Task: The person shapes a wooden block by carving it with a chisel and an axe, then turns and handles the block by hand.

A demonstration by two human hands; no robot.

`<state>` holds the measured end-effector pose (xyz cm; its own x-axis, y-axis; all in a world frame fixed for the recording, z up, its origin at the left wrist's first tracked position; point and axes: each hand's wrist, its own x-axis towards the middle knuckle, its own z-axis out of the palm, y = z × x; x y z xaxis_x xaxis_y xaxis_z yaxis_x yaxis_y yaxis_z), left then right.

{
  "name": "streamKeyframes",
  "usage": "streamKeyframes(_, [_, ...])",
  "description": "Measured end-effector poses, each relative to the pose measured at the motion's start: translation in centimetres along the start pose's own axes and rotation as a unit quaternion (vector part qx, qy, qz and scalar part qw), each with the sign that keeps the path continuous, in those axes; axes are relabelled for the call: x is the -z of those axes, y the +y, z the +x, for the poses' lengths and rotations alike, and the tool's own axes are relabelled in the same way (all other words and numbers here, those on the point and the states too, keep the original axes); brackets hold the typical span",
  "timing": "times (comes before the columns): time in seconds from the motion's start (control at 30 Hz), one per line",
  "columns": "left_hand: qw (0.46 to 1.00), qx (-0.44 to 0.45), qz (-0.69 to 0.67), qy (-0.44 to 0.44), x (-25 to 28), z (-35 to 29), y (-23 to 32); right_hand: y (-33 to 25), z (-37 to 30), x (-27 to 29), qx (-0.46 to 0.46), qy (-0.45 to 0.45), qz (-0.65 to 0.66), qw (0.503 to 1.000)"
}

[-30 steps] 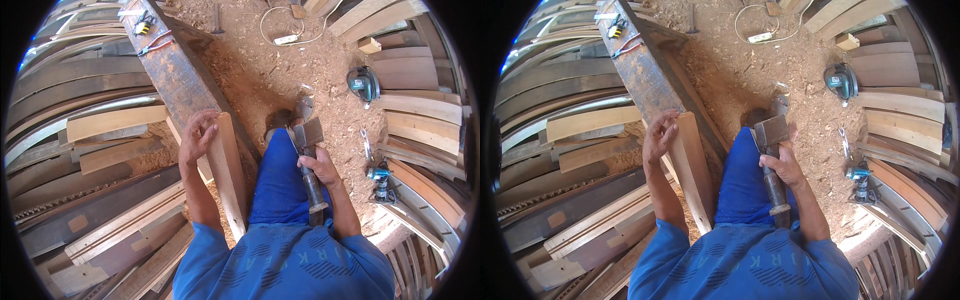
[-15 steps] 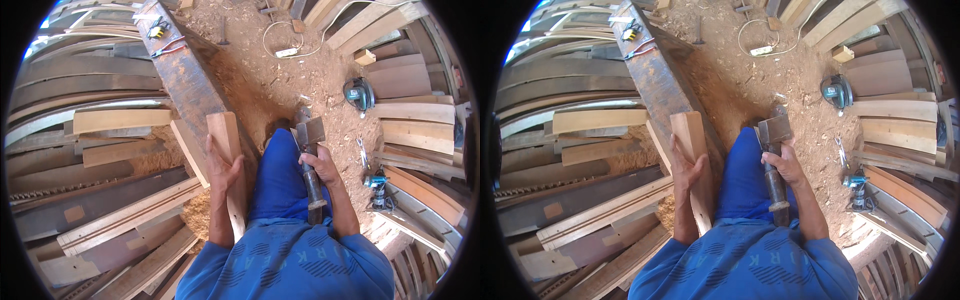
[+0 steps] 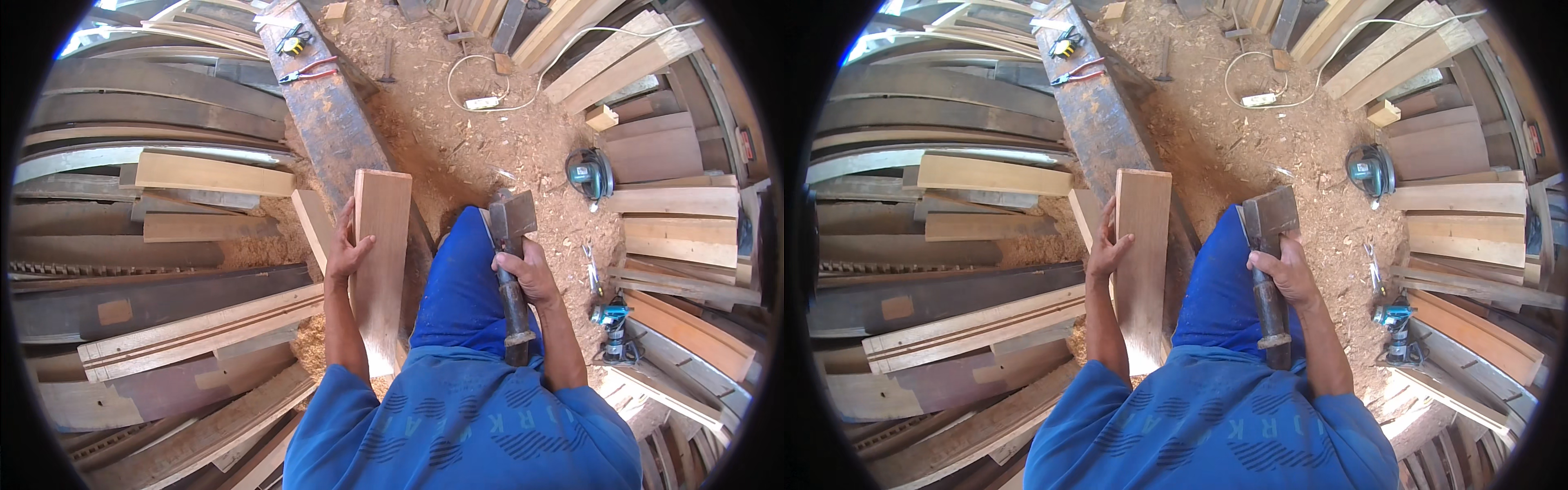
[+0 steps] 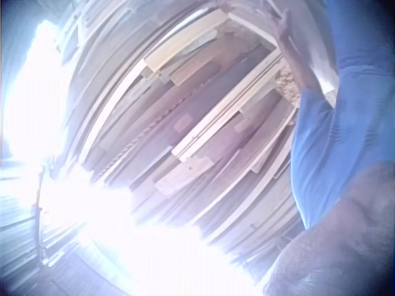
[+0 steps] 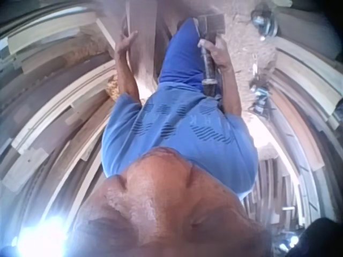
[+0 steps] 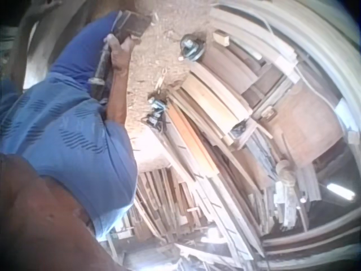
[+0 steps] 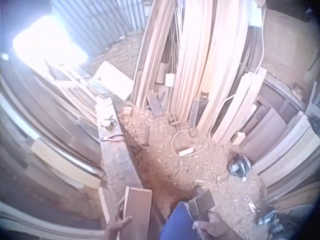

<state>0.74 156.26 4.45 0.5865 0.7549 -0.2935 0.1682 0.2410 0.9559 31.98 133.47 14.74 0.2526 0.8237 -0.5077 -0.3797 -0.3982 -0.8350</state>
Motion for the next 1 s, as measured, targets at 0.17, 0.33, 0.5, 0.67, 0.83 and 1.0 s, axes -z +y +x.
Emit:
streamKeyframes(0.17, [1.000,0.001,0.003,0.000,0.1,0.0,0.0,0.1,0.4,0.1,-0.010,0.002,-0.007,1.000])
streamKeyframes(0.33, [1.000,0.002,-0.004,-0.006,0.3,0.0,0.0,0.3,0.9,0.0,-0.024,0.002,0.014,1.000])
streamKeyframes(0.5, [0.998,-0.010,0.066,0.014,-1.7,-0.4,1.7,0.1,1.2,-0.3,-0.018,-0.002,0.011,1.000])
streamKeyframes(0.67, [0.923,-0.030,0.372,0.092,-8.6,-1.8,6.0,-0.4,1.1,-1.5,0.010,0.028,0.006,1.000])
streamKeyframes(0.83, [0.913,-0.053,0.384,0.126,-10.7,-2.2,5.4,-0.4,0.7,-1.6,0.003,0.018,-0.013,1.000])
streamKeyframes(1.0, [0.899,-0.060,0.410,0.143,-10.3,-2.8,5.2,-0.2,0.0,-1.5,0.010,0.020,-0.026,0.999])
